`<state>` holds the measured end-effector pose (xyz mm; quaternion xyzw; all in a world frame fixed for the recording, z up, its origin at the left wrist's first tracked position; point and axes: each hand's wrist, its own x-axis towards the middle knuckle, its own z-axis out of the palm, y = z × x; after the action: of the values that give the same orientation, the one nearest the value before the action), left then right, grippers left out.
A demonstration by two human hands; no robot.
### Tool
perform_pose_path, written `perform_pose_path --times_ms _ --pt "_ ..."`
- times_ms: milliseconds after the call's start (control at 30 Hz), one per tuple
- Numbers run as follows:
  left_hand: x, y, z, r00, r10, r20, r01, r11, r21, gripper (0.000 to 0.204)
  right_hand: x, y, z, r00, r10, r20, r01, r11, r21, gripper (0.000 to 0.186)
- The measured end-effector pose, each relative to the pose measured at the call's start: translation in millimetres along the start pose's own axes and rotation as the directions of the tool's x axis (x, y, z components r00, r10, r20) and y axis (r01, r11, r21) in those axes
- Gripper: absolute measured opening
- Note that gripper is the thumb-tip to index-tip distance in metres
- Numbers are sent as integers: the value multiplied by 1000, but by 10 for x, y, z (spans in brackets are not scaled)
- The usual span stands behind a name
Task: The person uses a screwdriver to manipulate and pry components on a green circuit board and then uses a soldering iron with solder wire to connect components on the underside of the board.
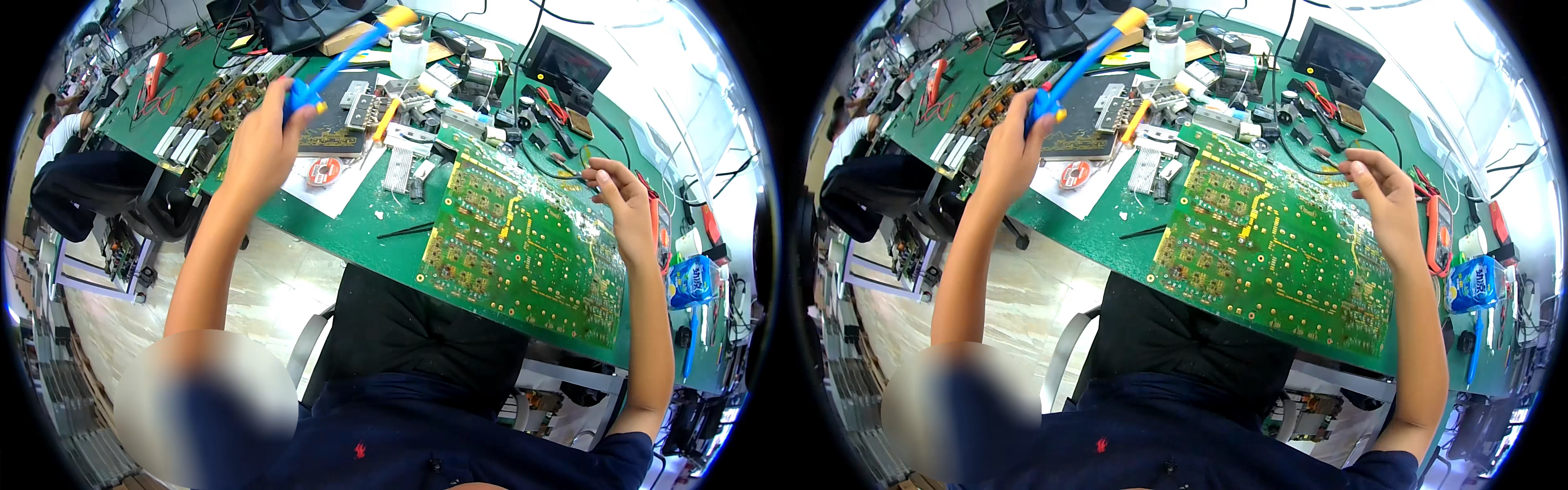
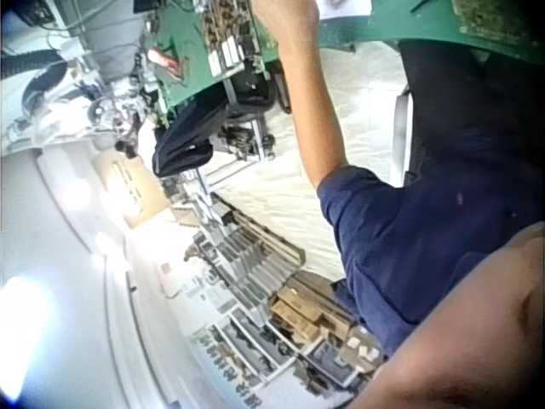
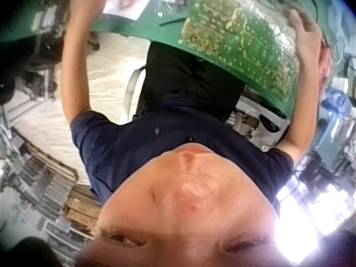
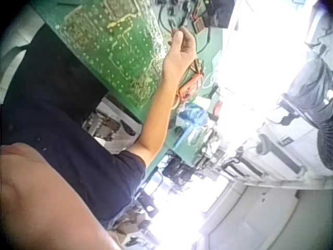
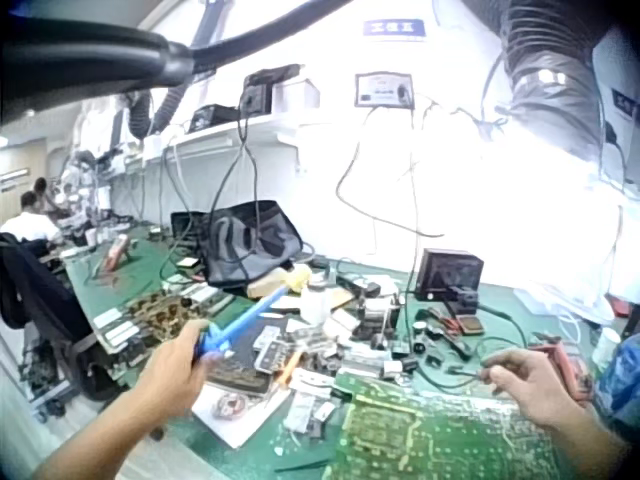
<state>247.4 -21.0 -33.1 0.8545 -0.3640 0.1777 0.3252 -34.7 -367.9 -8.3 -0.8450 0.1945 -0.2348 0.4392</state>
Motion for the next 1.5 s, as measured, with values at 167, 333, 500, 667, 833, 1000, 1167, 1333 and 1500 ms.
perform_pose_path --times_ms 167,333,500,667,833,1000,1167,1333,1500 --pt "-590 739 -421 928 346 142 -335 938 -94 48 -337 -513 482 978 -180 103 149 956 251 48" --pt "-838 999 -346 871 464 159 -443 884 -152 62 -643 -749 386 938 -242 247 119 897 425 80" --pt "-982 1211 -378 810 543 224 -484 833 -270 58 -963 -975 240 909 -296 293 175 909 377 91" --pt "-1137 1435 -344 801 525 289 -497 851 -168 42 -1237 -1131 273 896 -215 389 97 949 300 110" --pt "-1295 1735 -36 798 520 304 -508 852 -125 16 -1417 -906 598 823 -526 216 397 803 444 113" --pt "-1520 1933 184 729 591 345 -490 803 -340 15 -1525 -861 746 700 -676 229 601 732 321 99" --pt "-1534 1945 289 693 593 409 -528 805 -272 18 -1609 -777 818 776 -575 258 540 818 200 73" --pt "-1228 1657 12 777 431 459 -474 880 -23 24 -1436 -548 617 807 -587 61 576 806 134 67" --pt "-452 894 -175 953 -52 298 50 999 14 45 -1326 -352 -134 888 -280 -365 281 958 -52 38"
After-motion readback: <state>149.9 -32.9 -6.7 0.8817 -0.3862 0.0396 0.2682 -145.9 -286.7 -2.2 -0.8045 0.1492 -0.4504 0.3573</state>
